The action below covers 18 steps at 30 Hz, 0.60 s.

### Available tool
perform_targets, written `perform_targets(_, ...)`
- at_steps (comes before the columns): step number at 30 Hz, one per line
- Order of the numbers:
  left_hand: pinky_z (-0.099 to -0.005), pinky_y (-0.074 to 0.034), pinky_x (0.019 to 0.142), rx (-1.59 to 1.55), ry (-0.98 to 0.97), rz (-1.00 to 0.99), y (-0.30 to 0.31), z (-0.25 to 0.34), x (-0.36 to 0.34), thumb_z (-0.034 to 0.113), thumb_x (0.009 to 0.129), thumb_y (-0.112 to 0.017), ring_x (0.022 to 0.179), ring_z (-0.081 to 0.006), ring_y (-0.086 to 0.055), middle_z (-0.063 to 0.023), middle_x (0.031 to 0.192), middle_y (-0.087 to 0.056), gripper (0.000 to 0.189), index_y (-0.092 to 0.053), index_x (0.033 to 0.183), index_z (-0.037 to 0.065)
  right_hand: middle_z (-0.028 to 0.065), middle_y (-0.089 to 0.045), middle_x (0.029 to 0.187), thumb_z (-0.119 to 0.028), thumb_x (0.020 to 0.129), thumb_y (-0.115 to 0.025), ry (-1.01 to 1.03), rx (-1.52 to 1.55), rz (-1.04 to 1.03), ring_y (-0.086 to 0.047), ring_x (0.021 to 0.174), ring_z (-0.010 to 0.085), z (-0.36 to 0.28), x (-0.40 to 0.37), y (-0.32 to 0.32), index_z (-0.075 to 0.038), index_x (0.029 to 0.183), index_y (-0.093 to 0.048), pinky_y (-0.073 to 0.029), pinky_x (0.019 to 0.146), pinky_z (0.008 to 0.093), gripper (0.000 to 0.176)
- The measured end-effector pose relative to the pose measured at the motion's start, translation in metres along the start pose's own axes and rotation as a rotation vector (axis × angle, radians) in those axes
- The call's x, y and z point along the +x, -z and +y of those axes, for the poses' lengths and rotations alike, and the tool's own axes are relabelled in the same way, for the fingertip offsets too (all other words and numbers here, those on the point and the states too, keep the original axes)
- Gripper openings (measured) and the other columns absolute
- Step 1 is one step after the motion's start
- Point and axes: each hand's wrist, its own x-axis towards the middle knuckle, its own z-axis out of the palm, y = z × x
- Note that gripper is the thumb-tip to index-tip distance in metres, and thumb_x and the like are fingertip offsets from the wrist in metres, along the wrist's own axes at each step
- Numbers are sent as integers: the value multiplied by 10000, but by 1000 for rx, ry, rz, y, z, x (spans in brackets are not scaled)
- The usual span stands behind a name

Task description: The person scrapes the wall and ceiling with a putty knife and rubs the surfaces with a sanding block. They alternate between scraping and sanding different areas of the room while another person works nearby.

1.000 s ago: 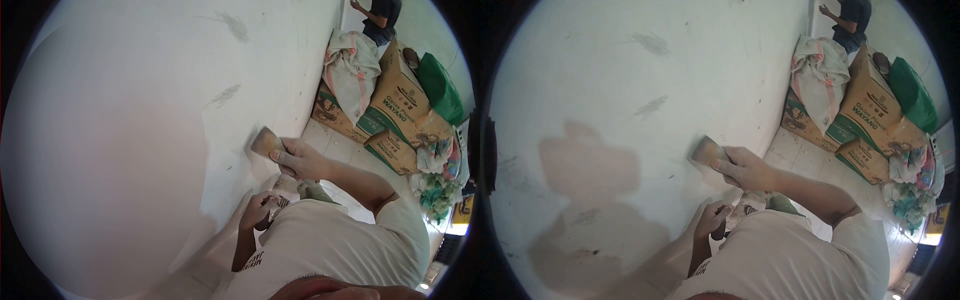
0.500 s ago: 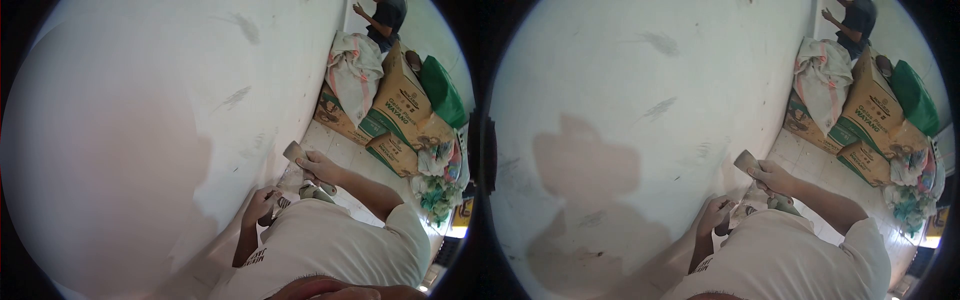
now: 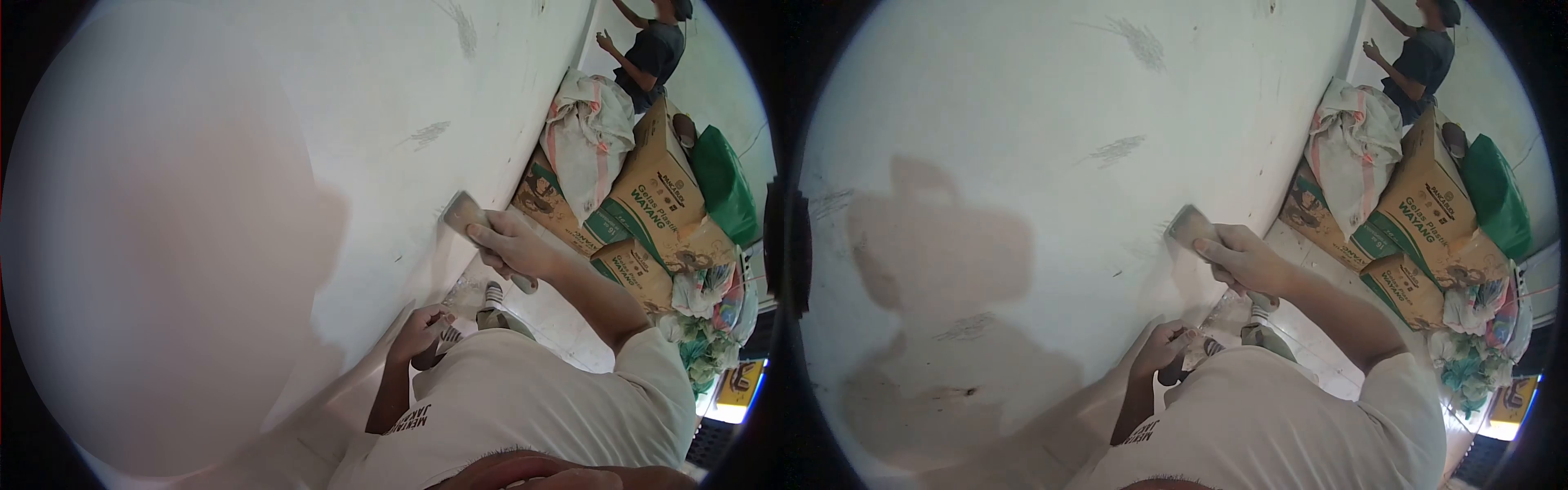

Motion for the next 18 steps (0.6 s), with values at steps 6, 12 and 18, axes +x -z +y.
perform_targets(6, -228, -394, 571, -50, -57, 52, 1, -27, -1, 205, 928, -610, 627, -49, -469, 30, 692, -558, 212, -653, 937, -3, -15, -434, 542, -394, 979, -487, -261, 32, 58, -403, 367, 63, 66, -27, 0, -58, 838, -437, -354, 330, 219, 368)
perform_targets(12, -225, -392, 581, -75, 1, 47, 9, -1, -11, 221, 938, -597, 640, -43, -465, 38, 706, -555, 227, -648, 947, -1, -8, -440, 543, -358, 999, -457, -71, 12, 95, -402, 378, 75, 13, -8, 9, -68, 847, -444, -353, 356, 226, 328)
perform_targets(18, -223, -396, 600, -79, -9, 56, 8, -9, -12, 230, 946, -585, 659, -38, -466, 42, 732, -563, 236, -644, 949, 2, -13, -426, 539, -414, 981, -474, -267, 96, 41, -412, 381, 81, 80, -24, 3, -99, 893, -444, -348, 344, 233, 329)
